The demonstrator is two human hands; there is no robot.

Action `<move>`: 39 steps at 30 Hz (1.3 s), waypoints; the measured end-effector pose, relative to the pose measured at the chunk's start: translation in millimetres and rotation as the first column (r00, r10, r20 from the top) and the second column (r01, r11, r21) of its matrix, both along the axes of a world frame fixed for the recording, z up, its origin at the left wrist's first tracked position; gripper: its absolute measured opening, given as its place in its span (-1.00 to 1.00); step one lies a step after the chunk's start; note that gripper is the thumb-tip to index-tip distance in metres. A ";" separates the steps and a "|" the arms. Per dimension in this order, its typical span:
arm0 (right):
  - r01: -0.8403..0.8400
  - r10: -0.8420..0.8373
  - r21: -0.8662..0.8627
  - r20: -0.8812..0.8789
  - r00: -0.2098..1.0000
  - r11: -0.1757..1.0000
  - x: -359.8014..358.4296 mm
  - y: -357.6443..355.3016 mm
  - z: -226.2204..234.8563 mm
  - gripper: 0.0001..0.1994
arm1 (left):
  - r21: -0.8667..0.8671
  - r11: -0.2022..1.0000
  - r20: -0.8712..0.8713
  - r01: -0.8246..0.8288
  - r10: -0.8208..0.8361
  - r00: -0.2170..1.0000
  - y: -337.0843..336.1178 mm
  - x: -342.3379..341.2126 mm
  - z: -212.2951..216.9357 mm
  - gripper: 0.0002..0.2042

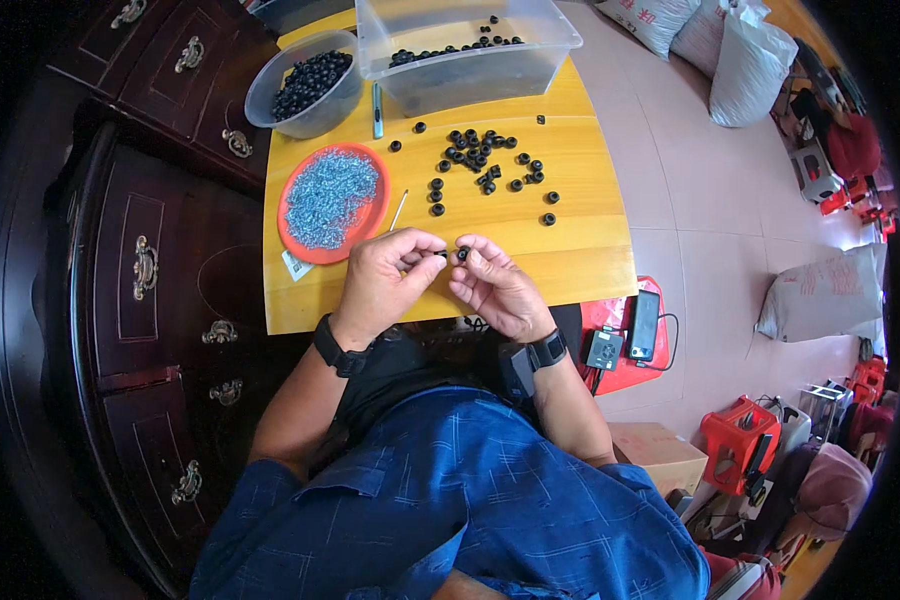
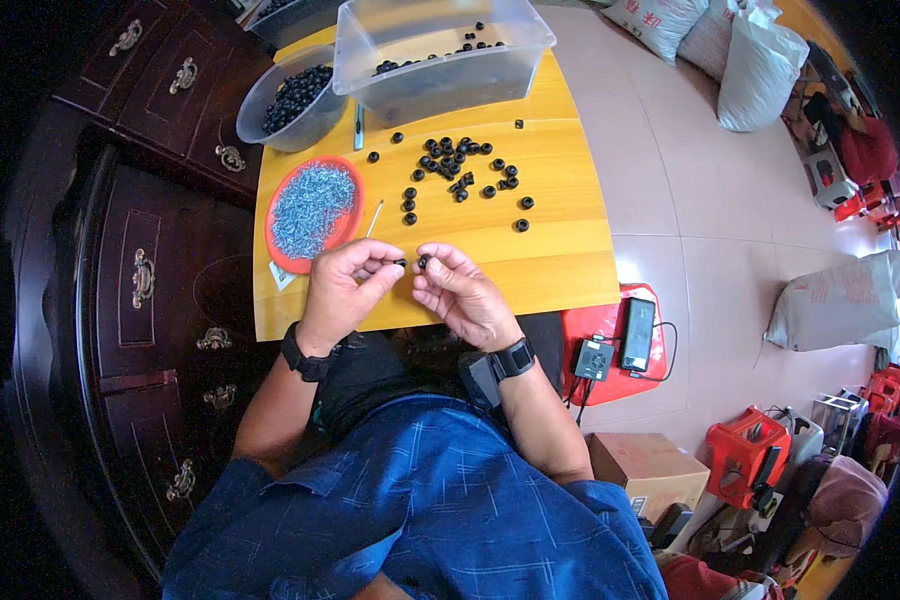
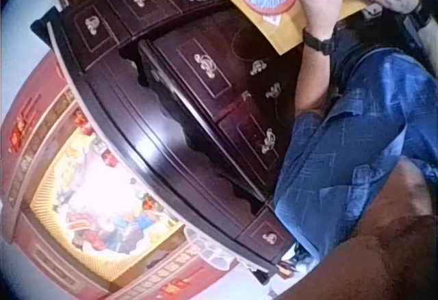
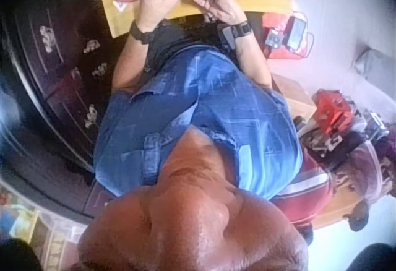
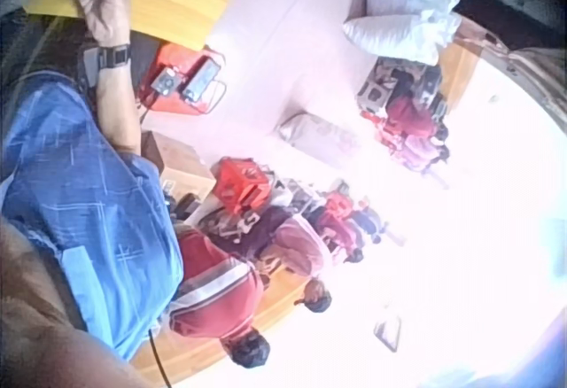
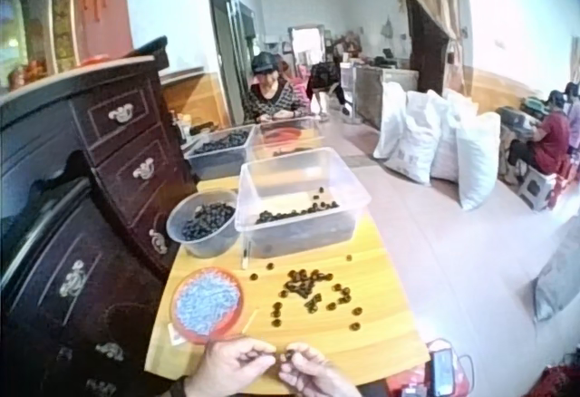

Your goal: The person is assembling small blue beads into circular black plastic components using tweezers.

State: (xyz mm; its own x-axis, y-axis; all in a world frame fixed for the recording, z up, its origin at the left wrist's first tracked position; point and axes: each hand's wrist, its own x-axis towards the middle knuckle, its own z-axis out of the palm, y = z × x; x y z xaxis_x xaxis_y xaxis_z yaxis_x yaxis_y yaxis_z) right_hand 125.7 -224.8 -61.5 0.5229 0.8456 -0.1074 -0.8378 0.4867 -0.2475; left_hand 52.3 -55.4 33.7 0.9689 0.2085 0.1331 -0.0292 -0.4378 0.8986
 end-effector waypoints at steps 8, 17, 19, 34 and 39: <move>-0.010 0.015 -0.062 0.082 0.996 0.998 -6.2 4.9 4.0 -0.73 | -0.072 0.997 0.035 -0.001 0.004 0.999 2.0 -9.6 -2.5 -0.88; 0.017 -0.005 -0.083 0.136 0.991 0.996 -11.1 8.5 5.6 -0.73 | 0.063 0.998 0.099 0.016 -0.022 0.995 4.8 -9.1 -6.1 -0.90; 0.031 -0.017 -0.101 0.144 0.989 0.994 -12.1 8.3 5.9 -0.73 | 0.124 0.992 0.148 0.022 -0.040 0.988 5.8 -9.7 -5.8 -0.90; 0.077 -0.001 -0.212 0.337 0.942 0.974 -4.8 2.7 8.7 -0.70 | -0.230 0.960 -0.123 0.161 -0.192 0.974 14.4 -4.8 -9.0 -0.82; 0.031 0.044 -0.167 0.424 0.905 0.985 3.4 3.5 13.2 -0.78 | -0.268 0.914 -0.179 0.305 -0.359 0.916 24.0 2.0 -2.0 -0.70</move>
State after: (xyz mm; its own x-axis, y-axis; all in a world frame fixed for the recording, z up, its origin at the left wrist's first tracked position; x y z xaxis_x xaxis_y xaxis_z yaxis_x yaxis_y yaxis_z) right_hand 129.1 -221.4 -48.3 0.5446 0.8386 -0.0155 -0.6378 0.4021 -0.6570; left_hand 54.3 -31.4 31.7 0.9859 -0.1316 -0.1035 0.0731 -0.2179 0.9732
